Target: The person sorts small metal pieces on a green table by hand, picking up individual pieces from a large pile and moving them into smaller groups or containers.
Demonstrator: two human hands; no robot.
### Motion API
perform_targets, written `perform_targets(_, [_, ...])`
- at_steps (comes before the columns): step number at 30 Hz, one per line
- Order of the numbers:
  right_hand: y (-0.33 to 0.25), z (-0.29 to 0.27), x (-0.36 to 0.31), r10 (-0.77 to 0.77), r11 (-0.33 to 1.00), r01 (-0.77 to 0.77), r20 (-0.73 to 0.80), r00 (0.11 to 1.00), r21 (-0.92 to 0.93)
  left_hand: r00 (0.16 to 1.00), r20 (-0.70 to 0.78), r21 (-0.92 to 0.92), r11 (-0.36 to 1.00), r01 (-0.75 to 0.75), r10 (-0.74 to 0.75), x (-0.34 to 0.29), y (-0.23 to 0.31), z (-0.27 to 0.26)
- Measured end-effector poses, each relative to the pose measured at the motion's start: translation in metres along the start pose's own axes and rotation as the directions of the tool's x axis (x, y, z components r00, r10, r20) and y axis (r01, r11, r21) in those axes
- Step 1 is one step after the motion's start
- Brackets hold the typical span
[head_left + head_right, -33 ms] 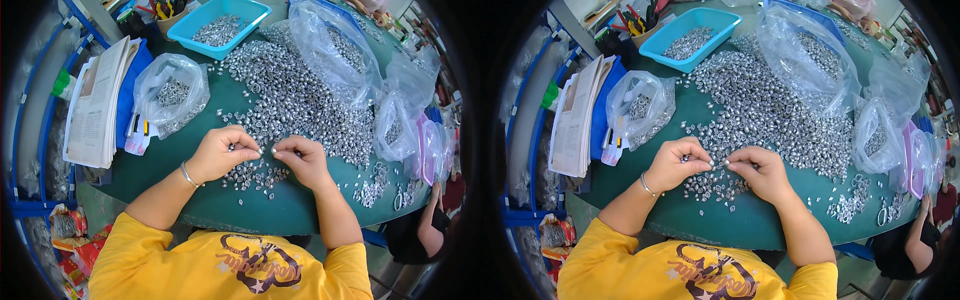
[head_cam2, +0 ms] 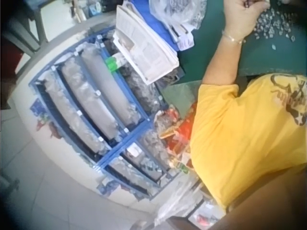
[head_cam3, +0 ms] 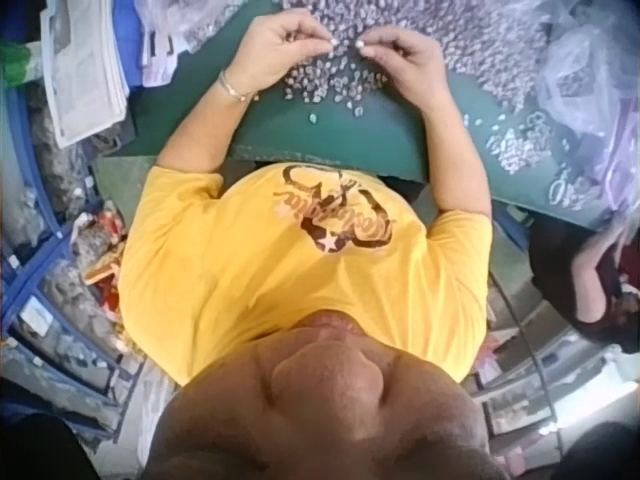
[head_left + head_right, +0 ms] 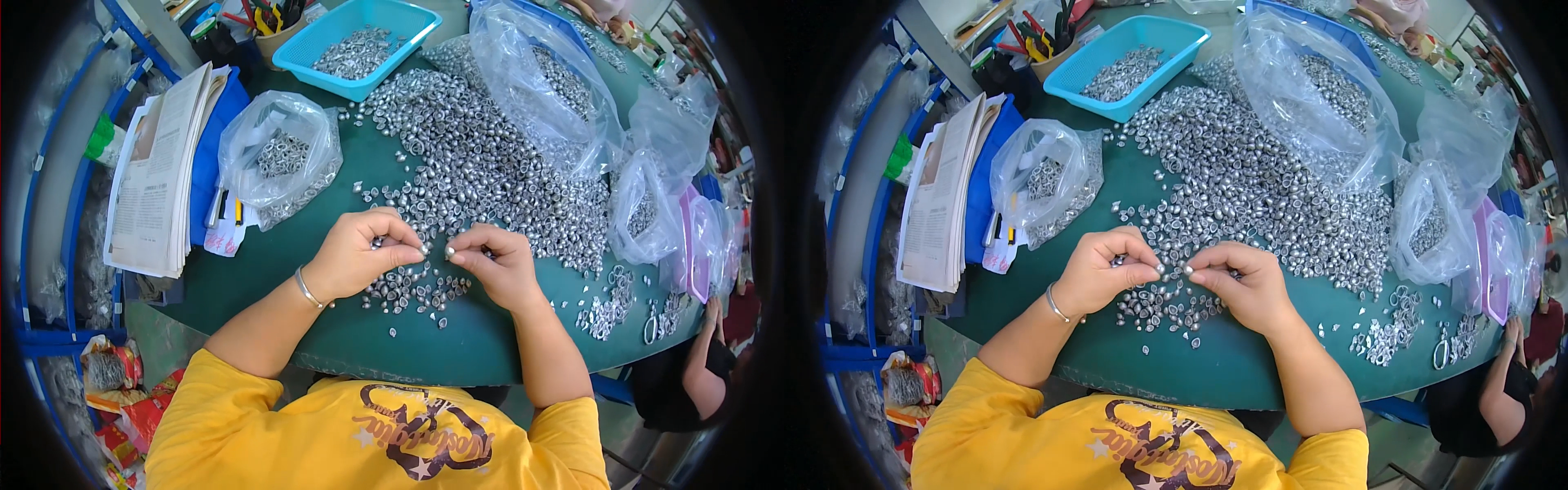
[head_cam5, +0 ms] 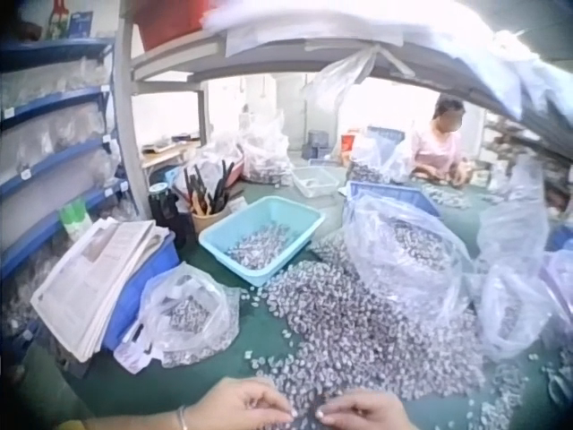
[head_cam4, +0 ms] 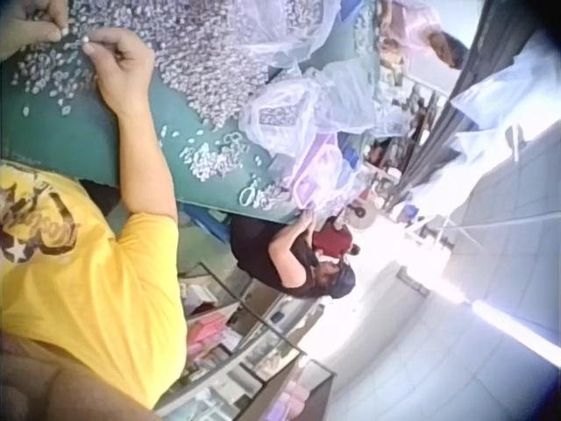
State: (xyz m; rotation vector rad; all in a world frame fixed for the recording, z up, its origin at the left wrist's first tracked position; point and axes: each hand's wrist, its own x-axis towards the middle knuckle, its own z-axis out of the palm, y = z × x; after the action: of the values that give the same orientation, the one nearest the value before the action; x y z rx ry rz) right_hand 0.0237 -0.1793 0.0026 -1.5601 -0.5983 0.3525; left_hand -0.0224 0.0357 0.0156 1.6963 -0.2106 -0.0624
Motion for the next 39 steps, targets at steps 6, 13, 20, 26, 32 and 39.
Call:
perform_targets(6, [0.002,-0.007,-0.005,0.131,0.902,-0.15,0.075,0.989,0.405,0.976,0.122,-0.591,0.777,0.218,-0.181,-0.003,-0.013,-0.004])
perform_targets(13, [-0.004,-0.009,0.005,0.182,0.598,-0.211,0.126,0.975,0.773,0.948,0.311,-0.912,0.26,0.316,-0.065,0.008,-0.021,-0.022])
perform_targets(20, [0.013,0.015,0.017,-0.192,0.738,0.109,-0.053,0.98,-0.666,0.987,-0.154,0.285,0.955,0.079,-0.036,0.012,-0.014,0.0])
perform_targets(26, [0.015,0.022,0.014,-0.213,0.606,0.09,-0.052,0.976,-0.79,0.983,-0.004,0.675,0.726,-0.132,0.183,0.006,-0.022,0.012])
perform_targets(32, [0.006,0.008,0.012,-0.012,0.999,0.009,-0.085,0.996,-0.035,0.994,-0.056,0.5,0.864,-0.053,0.094,0.005,-0.017,0.011])
perform_targets(39, [0.009,-0.006,0.009,0.111,0.618,-0.255,0.239,0.965,0.744,0.931,0.253,-0.819,0.455,0.35,-0.261,0.001,-0.004,0.001])
